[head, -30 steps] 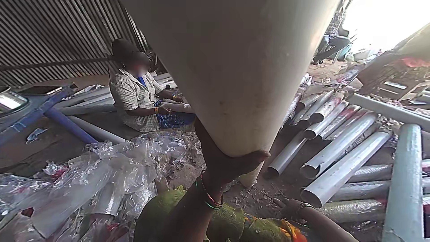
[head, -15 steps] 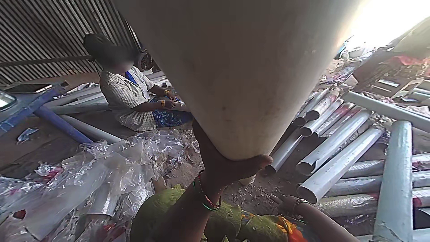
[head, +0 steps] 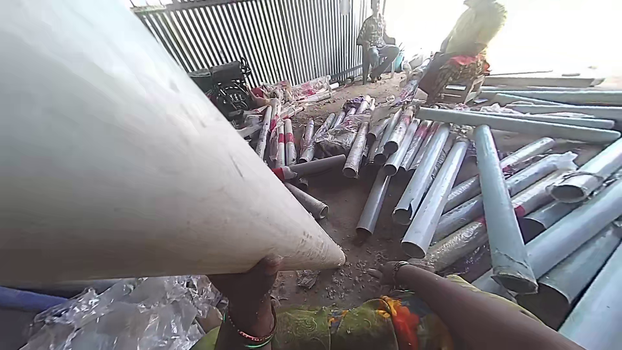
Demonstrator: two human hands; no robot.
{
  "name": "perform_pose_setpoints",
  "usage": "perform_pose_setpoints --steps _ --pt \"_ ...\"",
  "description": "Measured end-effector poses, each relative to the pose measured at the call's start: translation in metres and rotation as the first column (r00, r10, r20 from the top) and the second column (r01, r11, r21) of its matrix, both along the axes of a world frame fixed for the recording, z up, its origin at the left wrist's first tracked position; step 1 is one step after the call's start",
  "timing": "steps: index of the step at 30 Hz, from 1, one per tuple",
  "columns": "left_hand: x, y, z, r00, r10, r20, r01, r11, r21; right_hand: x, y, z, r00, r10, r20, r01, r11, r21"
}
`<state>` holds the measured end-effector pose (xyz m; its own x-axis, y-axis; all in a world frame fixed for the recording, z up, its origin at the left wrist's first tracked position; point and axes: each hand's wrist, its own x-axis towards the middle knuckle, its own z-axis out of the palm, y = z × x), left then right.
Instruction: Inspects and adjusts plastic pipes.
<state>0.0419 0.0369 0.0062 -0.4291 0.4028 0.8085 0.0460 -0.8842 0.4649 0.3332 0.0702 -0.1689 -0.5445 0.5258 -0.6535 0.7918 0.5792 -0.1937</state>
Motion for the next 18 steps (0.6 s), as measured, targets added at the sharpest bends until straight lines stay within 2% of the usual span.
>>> perform_pose_setpoints --steps 1,2,4,8,12,14,18 --pt "0.003 -0.003 0.002 1.000 0.011 0.020 -0.010 1.000 -0.023 -0.023 -0.002 0.020 0.949 -0.258 0.183 0.279 0.955 -0.100" --pt "0.005 -0.005 0.004 0.999 0.034 0.036 -0.032 0.998 -0.058 -0.031 0.001 0.031 0.892 -0.376 0.249 0.419 0.896 -0.149" --pt "0.009 -0.008 0.008 0.995 0.089 0.037 -0.084 0.989 -0.120 -0.034 -0.011 0.049 0.841 -0.490 0.228 0.523 0.844 -0.116" --pt "0.007 -0.002 0.007 0.991 0.123 0.060 -0.116 0.987 -0.112 -0.029 -0.014 0.050 0.885 -0.404 0.231 0.437 0.892 -0.114" --pt "0.007 0.001 0.009 0.987 0.157 0.041 -0.151 0.983 -0.106 -0.015 0.002 0.015 0.873 -0.447 0.197 0.477 0.866 -0.148" --pt "0.012 -0.003 0.012 0.988 0.151 0.022 -0.148 0.983 -0.107 -0.018 -0.012 0.032 0.857 -0.487 0.168 0.507 0.855 -0.110" --pt "0.018 -0.006 0.015 0.988 0.152 0.016 -0.149 0.980 -0.130 -0.016 -0.021 0.048 0.901 -0.382 0.206 0.407 0.909 -0.093"
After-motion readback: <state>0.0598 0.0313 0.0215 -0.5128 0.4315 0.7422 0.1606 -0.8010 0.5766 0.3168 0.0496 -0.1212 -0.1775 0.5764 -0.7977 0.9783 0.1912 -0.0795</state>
